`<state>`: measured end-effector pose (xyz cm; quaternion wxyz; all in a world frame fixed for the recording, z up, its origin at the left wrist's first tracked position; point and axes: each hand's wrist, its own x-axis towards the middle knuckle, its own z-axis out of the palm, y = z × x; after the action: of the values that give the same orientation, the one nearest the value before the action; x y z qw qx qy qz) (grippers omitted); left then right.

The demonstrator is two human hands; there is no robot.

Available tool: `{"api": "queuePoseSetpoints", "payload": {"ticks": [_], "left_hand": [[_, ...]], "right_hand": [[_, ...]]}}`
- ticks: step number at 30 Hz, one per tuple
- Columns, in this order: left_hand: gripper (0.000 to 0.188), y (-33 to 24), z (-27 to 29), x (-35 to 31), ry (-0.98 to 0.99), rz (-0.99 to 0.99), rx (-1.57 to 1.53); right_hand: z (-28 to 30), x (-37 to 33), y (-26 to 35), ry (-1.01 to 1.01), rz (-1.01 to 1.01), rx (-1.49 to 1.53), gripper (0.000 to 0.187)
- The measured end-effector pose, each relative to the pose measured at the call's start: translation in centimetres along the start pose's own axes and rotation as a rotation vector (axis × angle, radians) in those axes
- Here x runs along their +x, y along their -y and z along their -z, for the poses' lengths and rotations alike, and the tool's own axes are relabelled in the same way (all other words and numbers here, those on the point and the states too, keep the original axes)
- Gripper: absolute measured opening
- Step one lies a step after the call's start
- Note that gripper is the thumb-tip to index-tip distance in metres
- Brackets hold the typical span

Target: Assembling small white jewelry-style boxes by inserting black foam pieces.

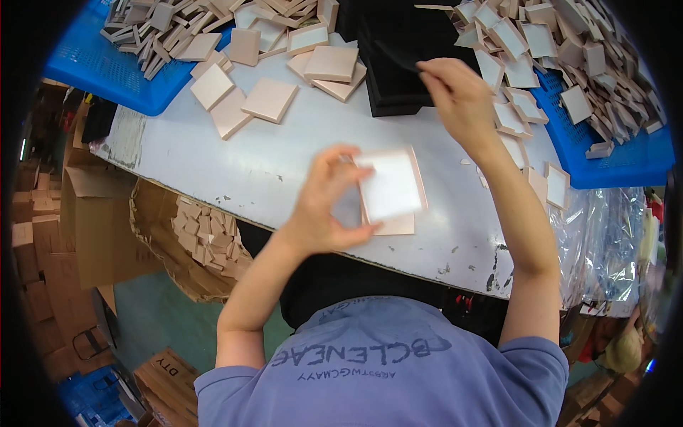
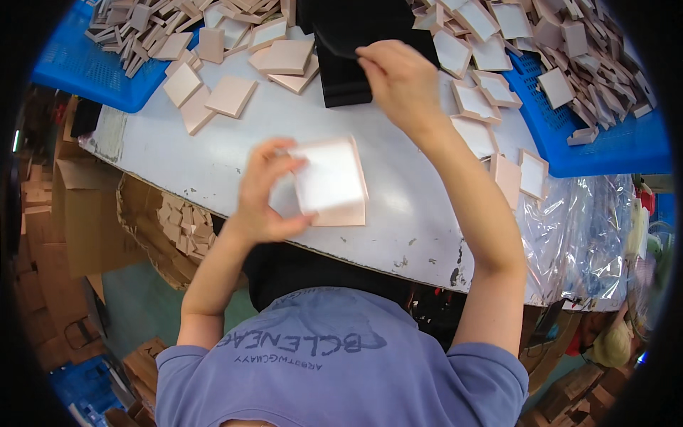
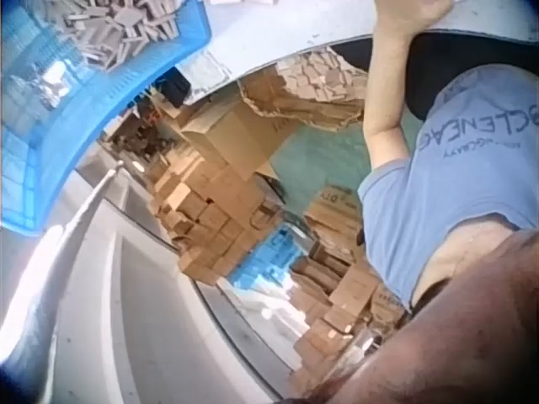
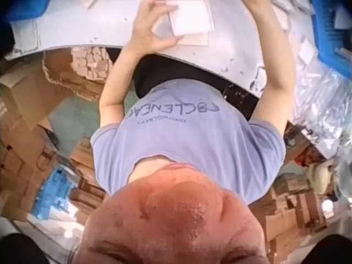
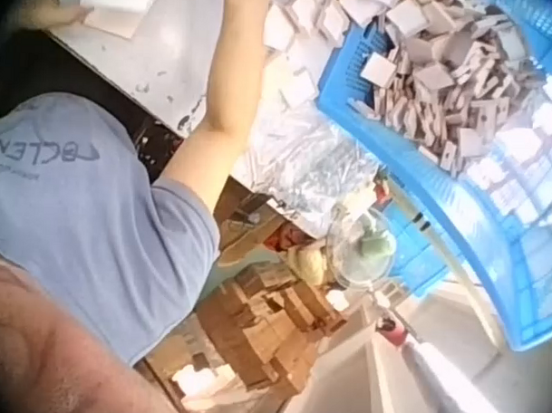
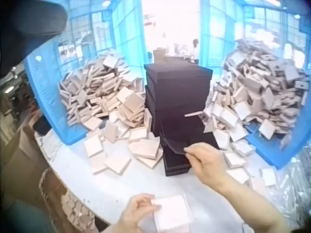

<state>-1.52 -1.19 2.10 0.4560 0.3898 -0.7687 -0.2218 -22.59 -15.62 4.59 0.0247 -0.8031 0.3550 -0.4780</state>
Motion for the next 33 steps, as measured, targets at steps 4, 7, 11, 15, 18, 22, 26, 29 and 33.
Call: {"api": "queuePoseSetpoints", "payload": {"ticks": [4, 7, 11, 15, 18, 22, 26, 29, 33], "left_hand": [[0.063, 0.4, -2.9, -4.1, 0.067, 0.098, -0.01], [0.074, 0.4, -3.2, -3.9, 0.067, 0.09, 0.114], [0.092, 0.6, -3.2, -3.7, 0.094, 0.105, 0.111], [0.095, 1.2, -3.5, -4.1, 0.085, 0.147, 0.035], [0.096, 1.3, -3.3, -4.6, 0.058, 0.15, -0.023], [0.068, 0.4, -2.6, -4.1, 0.147, 0.046, 0.093], [0.049, 0.3, -2.6, -3.4, 0.206, -0.001, 0.146], [0.054, 0.3, -2.9, -3.7, 0.197, 0.014, 0.124], [0.081, 1.1, -3.6, -4.5, 0.122, 0.088, -0.027]], "right_hand": [[3.8, -3.3, 4.3, 0.002, 0.186, -0.055, 0.014], [4.7, -8.6, 6.5, 0.371, 0.27, -0.055, 0.02], [4.7, -9.6, 8.3, 0.665, 0.258, -0.05, 0.017], [4.3, -8.9, 7.8, 0.913, 0.198, 0.088, 0.026], [5.8, -7.4, 5.9, 0.702, -0.044, 0.32, 0.032], [9.9, -6.4, -4.2, 0.334, -0.125, -0.617, 0.033], [11.6, -8.3, -7.3, 0.297, -0.034, -0.783, 0.026], [11.2, -7.5, -2.9, 0.17, -0.015, -0.593, 0.019], [8.1, -7.2, 2.3, 0.247, -0.862, 0.656, 0.024]]}}
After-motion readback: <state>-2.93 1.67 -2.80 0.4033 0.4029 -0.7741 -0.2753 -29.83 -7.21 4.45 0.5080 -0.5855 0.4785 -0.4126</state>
